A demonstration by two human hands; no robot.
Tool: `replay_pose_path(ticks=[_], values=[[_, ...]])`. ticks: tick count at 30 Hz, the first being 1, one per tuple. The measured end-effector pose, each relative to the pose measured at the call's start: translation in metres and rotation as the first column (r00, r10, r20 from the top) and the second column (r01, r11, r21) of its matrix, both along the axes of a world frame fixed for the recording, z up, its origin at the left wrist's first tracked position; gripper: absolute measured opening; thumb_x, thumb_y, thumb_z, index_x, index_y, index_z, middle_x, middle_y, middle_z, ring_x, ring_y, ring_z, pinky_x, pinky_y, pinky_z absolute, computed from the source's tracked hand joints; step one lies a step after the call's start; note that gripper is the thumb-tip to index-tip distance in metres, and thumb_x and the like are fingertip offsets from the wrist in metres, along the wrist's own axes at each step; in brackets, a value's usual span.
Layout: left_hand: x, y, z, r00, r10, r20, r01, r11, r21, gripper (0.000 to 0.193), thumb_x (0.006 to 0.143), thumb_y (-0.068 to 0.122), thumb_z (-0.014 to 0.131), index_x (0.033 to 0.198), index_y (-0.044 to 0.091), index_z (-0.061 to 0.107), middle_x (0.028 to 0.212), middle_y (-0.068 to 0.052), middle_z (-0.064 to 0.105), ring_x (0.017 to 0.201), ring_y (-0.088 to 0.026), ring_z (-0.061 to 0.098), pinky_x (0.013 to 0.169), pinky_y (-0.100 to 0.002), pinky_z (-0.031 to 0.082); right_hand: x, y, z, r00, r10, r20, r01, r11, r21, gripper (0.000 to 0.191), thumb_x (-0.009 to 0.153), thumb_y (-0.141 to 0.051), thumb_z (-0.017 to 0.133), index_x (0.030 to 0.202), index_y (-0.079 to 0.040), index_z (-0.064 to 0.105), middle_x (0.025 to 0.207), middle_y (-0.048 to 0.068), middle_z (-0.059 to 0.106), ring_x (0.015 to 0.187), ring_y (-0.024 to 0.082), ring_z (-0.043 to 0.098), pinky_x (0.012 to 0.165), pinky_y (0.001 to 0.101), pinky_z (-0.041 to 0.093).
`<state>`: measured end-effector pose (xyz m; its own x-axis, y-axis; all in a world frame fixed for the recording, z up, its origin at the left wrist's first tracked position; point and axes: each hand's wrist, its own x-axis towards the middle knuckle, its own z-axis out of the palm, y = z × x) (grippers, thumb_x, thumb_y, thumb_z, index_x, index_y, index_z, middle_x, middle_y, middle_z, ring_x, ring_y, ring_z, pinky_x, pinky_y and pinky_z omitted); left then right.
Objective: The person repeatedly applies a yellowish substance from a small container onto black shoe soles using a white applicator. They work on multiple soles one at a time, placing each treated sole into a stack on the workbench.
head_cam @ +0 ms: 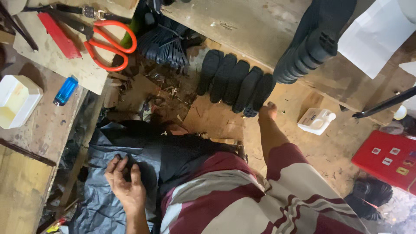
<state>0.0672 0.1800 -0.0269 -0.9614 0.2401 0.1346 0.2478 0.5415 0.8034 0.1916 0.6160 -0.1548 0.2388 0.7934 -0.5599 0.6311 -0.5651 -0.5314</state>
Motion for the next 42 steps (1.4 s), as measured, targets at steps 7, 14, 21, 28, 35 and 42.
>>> replay_pose_path(ticks=[7, 14, 21, 28, 35, 42], values=[[-0.002, 0.007, 0.000, 0.999, 0.051, -0.007, -0.051, 0.999, 0.000, 0.027, 0.095, 0.002, 0.067, 0.122, 0.001, 0.064, 0.143, -0.016, 0.050, 0.125, -0.025, 0.055, 0.097, -0.032, 0.051, -0.003, -0.035, 0.008, 0.717, 0.697, 0.015, -0.687, 0.703, 0.183, 0.045, 0.093, -0.006, 0.055, 0.136, -0.016, 0.066, 0.116, 0.015, 0.074, 0.088, 0.026, 0.074, 0.076, 0.0381, 0.056], [-0.001, 0.005, -0.007, 0.999, 0.036, -0.010, -0.034, 0.995, 0.090, 0.027, 0.096, 0.003, 0.065, 0.122, 0.001, 0.064, 0.142, -0.016, 0.051, 0.134, -0.028, 0.053, 0.112, -0.036, 0.047, 0.020, -0.064, 0.147, 0.482, 0.855, 0.191, -0.561, 0.134, 0.817, 0.054, 0.090, -0.012, 0.075, 0.139, 0.001, 0.057, 0.132, 0.022, 0.062, 0.120, 0.038, 0.062, 0.105, 0.0426, 0.048], [-0.003, 0.001, -0.018, 0.999, 0.018, -0.042, -0.011, 0.990, 0.143, 0.026, 0.095, 0.005, 0.067, 0.120, 0.000, 0.065, 0.138, -0.017, 0.055, 0.133, -0.030, 0.053, 0.115, -0.039, 0.042, 0.024, 0.090, 0.195, 0.479, 0.616, -0.625, 0.153, 0.642, 0.751, 0.075, 0.108, 0.004, 0.060, 0.168, -0.014, 0.021, 0.164, 0.004, 0.037, 0.127, 0.020, 0.061, 0.091, 0.0300, 0.055], [0.000, 0.007, -0.017, 0.997, 0.048, -0.062, -0.038, 0.989, 0.146, 0.024, 0.094, 0.008, 0.068, 0.118, 0.002, 0.067, 0.135, -0.014, 0.061, 0.128, -0.028, 0.057, 0.111, -0.038, 0.045, -0.020, 0.166, 0.175, 0.546, 0.417, -0.727, -0.020, 0.873, 0.487, 0.038, 0.099, -0.007, 0.076, 0.124, -0.018, 0.050, 0.097, 0.004, 0.065, 0.068, 0.019, 0.059, 0.050, 0.0337, 0.046], [0.007, 0.005, -0.008, 0.988, 0.088, 0.125, -0.141, 0.841, 0.523, 0.023, 0.098, 0.003, 0.063, 0.121, 0.002, 0.066, 0.133, -0.012, 0.061, 0.124, -0.022, 0.059, 0.106, -0.033, 0.048, -0.070, 0.167, 0.202, 0.490, 0.413, -0.768, -0.369, 0.896, 0.246, 0.019, 0.095, -0.018, 0.059, 0.112, -0.014, 0.053, 0.102, 0.004, 0.061, 0.083, 0.020, 0.061, 0.067, 0.0329, 0.050], [0.013, -0.001, 0.009, 0.982, 0.124, 0.141, -0.181, 0.828, 0.530, 0.022, 0.097, 0.002, 0.063, 0.119, 0.002, 0.066, 0.130, -0.010, 0.063, 0.120, -0.020, 0.062, 0.101, -0.031, 0.051, -0.067, 0.147, 0.176, 0.524, 0.526, -0.670, -0.282, 0.850, 0.446, 0.046, 0.090, -0.008, 0.060, 0.132, -0.010, 0.043, 0.124, 0.008, 0.055, 0.104, 0.021, 0.055, 0.085, 0.0327, 0.047]])
